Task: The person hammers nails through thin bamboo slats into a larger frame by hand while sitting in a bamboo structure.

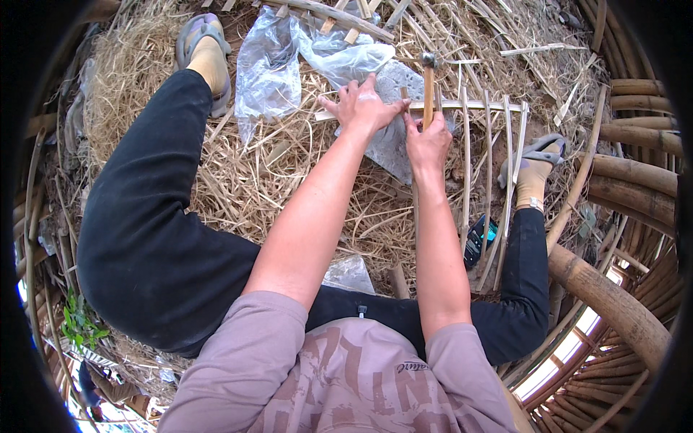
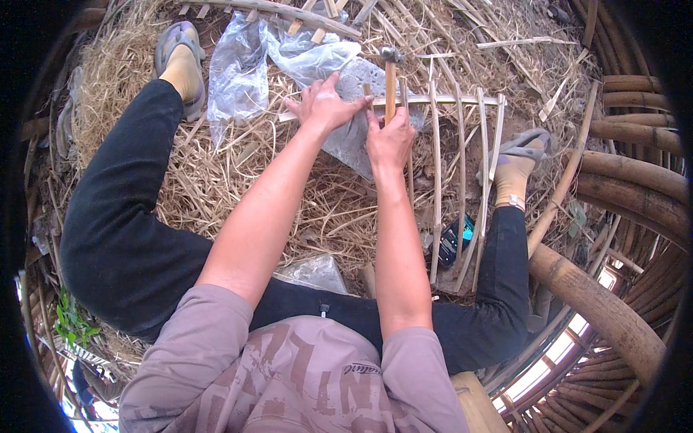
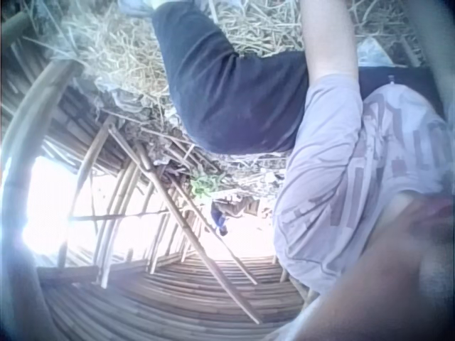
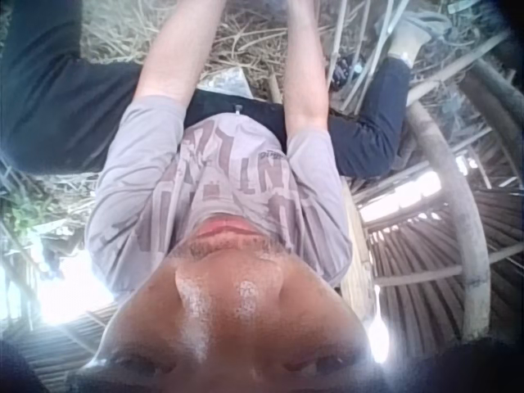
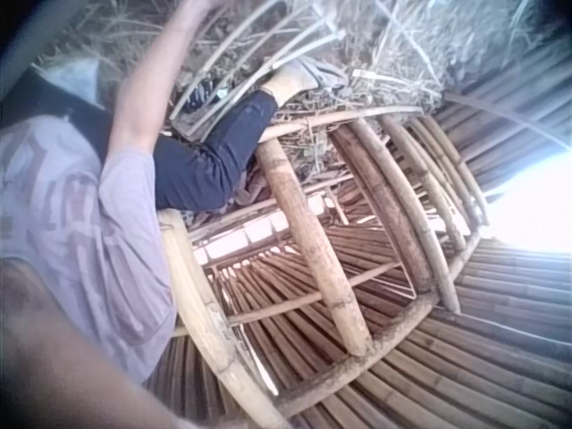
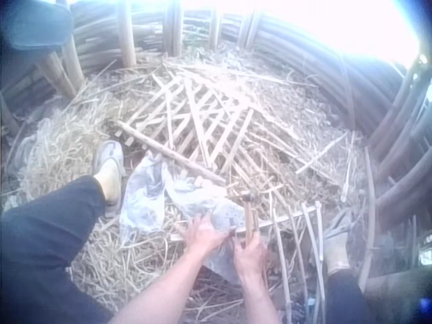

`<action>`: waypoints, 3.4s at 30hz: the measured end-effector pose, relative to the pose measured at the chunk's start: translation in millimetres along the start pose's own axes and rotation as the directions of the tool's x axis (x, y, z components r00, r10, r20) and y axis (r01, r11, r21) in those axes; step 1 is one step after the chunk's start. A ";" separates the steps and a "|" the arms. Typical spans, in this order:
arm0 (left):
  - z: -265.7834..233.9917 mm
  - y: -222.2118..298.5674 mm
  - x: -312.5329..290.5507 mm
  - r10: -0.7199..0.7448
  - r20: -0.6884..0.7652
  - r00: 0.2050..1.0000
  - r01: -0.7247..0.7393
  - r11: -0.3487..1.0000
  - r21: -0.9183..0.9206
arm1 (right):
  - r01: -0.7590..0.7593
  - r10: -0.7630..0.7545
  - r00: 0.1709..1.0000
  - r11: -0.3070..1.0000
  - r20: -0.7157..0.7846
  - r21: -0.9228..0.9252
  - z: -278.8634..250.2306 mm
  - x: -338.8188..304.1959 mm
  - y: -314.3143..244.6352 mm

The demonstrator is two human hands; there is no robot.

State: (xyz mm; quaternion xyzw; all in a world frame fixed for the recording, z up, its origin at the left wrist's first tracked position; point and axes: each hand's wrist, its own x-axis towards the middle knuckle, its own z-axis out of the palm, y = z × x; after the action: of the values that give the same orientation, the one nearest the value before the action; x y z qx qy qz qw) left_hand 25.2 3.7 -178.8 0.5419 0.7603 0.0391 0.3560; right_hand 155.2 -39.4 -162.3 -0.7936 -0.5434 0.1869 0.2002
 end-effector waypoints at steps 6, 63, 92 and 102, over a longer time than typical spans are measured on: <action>-3.1 4.8 -3.5 0.000 0.009 1.000 0.000 1.000 -0.003 | -0.082 0.081 0.996 0.996 0.028 0.045 0.2 4.8 7.5; -93.1 -126.2 98.4 -0.269 -0.581 0.768 0.089 0.944 -0.319 | -0.076 0.061 0.987 0.992 0.151 0.099 -4.5 10.8 9.3; -84.2 -138.2 125.6 -0.095 -0.356 0.930 0.194 0.948 0.254 | -0.120 0.112 0.985 0.991 0.128 0.061 -5.4 7.7 11.2; -102.3 -128.8 126.5 -0.007 -0.673 0.739 0.017 1.000 0.009 | -0.140 0.133 0.983 0.989 0.123 0.050 -7.6 7.0 11.2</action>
State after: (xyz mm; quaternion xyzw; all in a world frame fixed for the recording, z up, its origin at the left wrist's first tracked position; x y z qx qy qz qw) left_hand -157.2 92.1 -223.2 0.4889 0.8413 0.2241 0.0539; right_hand 170.3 -37.4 -162.2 -0.8102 -0.4930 0.2631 0.1770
